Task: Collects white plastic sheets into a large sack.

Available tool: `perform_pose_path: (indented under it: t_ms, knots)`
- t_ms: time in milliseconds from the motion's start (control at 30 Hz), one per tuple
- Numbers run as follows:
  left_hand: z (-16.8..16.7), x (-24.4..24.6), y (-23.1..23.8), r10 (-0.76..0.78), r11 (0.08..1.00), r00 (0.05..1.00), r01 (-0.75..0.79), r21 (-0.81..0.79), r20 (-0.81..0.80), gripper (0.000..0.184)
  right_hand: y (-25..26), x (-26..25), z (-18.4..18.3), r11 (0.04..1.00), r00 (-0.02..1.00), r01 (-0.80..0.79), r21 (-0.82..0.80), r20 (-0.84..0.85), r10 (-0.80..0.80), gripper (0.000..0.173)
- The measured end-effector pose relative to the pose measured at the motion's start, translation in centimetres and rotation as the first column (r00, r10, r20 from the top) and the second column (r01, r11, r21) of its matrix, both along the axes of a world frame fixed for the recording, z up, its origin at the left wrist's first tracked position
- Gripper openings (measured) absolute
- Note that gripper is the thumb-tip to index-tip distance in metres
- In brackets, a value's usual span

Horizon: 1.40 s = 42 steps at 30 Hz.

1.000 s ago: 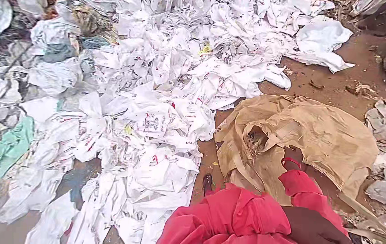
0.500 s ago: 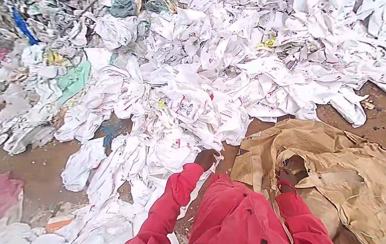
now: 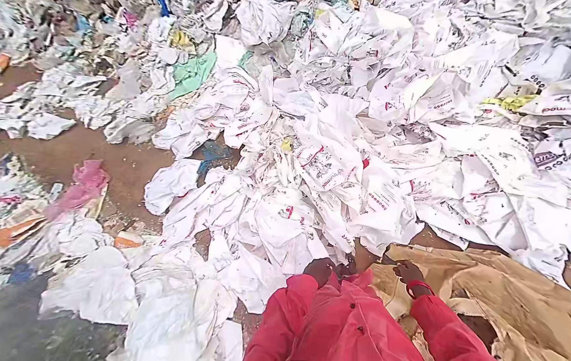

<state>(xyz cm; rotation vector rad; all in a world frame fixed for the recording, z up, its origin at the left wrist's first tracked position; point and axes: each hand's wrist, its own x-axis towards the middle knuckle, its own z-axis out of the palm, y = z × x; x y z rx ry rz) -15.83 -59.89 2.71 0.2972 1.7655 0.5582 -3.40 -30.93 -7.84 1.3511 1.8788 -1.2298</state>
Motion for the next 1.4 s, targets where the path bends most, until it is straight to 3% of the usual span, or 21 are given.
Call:
perform_pose_path:
  t_ms: [67, 100, 167, 233, 267, 300, 400, 433, 533, 600, 667, 767, 833, 933, 1000, 1133, 1233, 1333, 1400]
  knots:
    - [-2.0, -0.5, -2.7, 0.315, 0.949, 0.949, -0.315, 0.008, 0.031, 0.039, -0.8, -3.2, -0.4, 0.986, 0.985, -0.169, -0.001, 0.04, 0.169, 0.032]
    - [-3.4, -0.5, -4.4, 0.492, 0.87, 0.869, -0.493, 0.001, 0.044, 0.039, -1.4, -5.1, -0.8, 0.966, 0.964, -0.259, -0.002, 0.056, 0.259, 0.031]
    - [-7.4, 0.7, -8.2, 0.769, 0.639, 0.639, -0.766, -0.061, 0.03, 0.038, -3.3, -9.0, -2.1, 0.899, 0.896, -0.437, -0.017, 0.077, 0.437, 0.032]
    - [-12.2, 3.3, -12.1, 0.91, 0.401, 0.413, -0.898, -0.18, -0.03, 0.035, -6.0, -13.0, -3.7, 0.821, 0.817, -0.57, -0.034, 0.088, 0.571, 0.032]
    - [-14.4, 5.1, -13.8, 0.936, 0.321, 0.347, -0.912, -0.255, -0.061, 0.034, -7.5, -15.0, -4.2, 0.779, 0.773, -0.625, -0.037, 0.103, 0.626, 0.032]
    - [-16.6, 6.8, -15.3, 0.928, 0.316, 0.362, -0.888, -0.334, -0.085, 0.034, -9.2, -17.3, -4.8, 0.733, 0.726, -0.679, -0.038, 0.114, 0.678, 0.032]
    - [-23.2, 11.4, -19.2, 0.803, 0.522, 0.596, -0.693, -0.497, 0.013, 0.038, -14.7, -24.0, -8.6, 0.633, 0.628, -0.774, -0.025, 0.094, 0.772, 0.034]
    - [-25.1, 12.6, -20.3, 0.787, 0.543, 0.616, -0.667, -0.511, 0.032, 0.041, -16.9, -26.0, -10.6, 0.617, 0.614, -0.787, -0.02, 0.073, 0.786, 0.035]
    - [-29.8, 12.9, -22.5, 0.857, 0.419, 0.512, -0.759, -0.498, -0.059, 0.065, -22.6, -31.0, -17.9, 0.587, 0.586, -0.81, -0.014, 0.044, 0.809, 0.044]
    - [-34.5, 11.5, -24.3, 0.881, 0.314, 0.439, -0.819, -0.48, -0.173, 0.094, -25.2, -33.1, -23.5, 0.544, 0.543, -0.839, -0.017, 0.044, 0.839, 0.068]
    - [-40.2, 8.5, -26.3, 0.91, 0.174, 0.295, -0.909, -0.378, -0.292, 0.121, -27.3, -35.2, -28.8, 0.528, 0.53, -0.848, 0.055, 0.055, 0.846, 0.096]
    - [-46.8, 2.5, -29.0, 0.923, 0.01, 0.104, -0.969, -0.247, -0.371, 0.141, -28.6, -37.4, -34.7, 0.618, 0.624, -0.759, 0.205, -0.04, 0.78, 0.122]
    - [-50.3, -0.9, -30.7, 0.945, -0.088, -0.022, -0.978, -0.189, -0.325, 0.134, -28.3, -39.7, -38.5, 0.656, 0.668, -0.699, 0.285, -0.066, 0.741, 0.132]
    - [-54.3, -4.0, -30.7, 0.958, -0.242, -0.209, -0.957, -0.163, -0.197, 0.076, -27.7, -41.3, -42.3, 0.612, 0.63, -0.752, 0.247, -0.007, 0.777, 0.141]
    - [-55.5, -5.2, -29.3, 0.967, -0.235, -0.215, -0.961, -0.149, -0.138, 0.055, -28.4, -41.0, -43.4, 0.56, 0.572, -0.81, 0.177, 0.025, 0.82, 0.136]
    - [-53.9, -7.2, -23.7, 0.987, -0.157, -0.15, -0.978, -0.136, -0.062, 0.052, -29.1, -39.9, -44.7, 0.565, 0.57, -0.817, 0.11, 0.018, 0.821, 0.13]
    - [-52.1, -8.4, -19.8, 0.996, -0.086, -0.086, -0.988, -0.126, -0.003, 0.054, -29.7, -38.1, -41.8, 0.556, 0.556, -0.831, 0.011, 0.009, 0.831, 0.107]
    - [-49.4, -9.3, -16.0, 0.998, 0.038, 0.033, -0.995, -0.089, 0.062, 0.053, -30.4, -34.3, -40.1, 0.566, 0.565, -0.824, -0.009, 0.05, 0.823, 0.105]
    - [-46.3, -8.7, -13.4, 0.987, 0.111, 0.102, -0.991, -0.074, 0.123, 0.051, -30.6, -32.0, -37.5, 0.572, 0.564, -0.813, -0.104, 0.102, 0.82, 0.108]
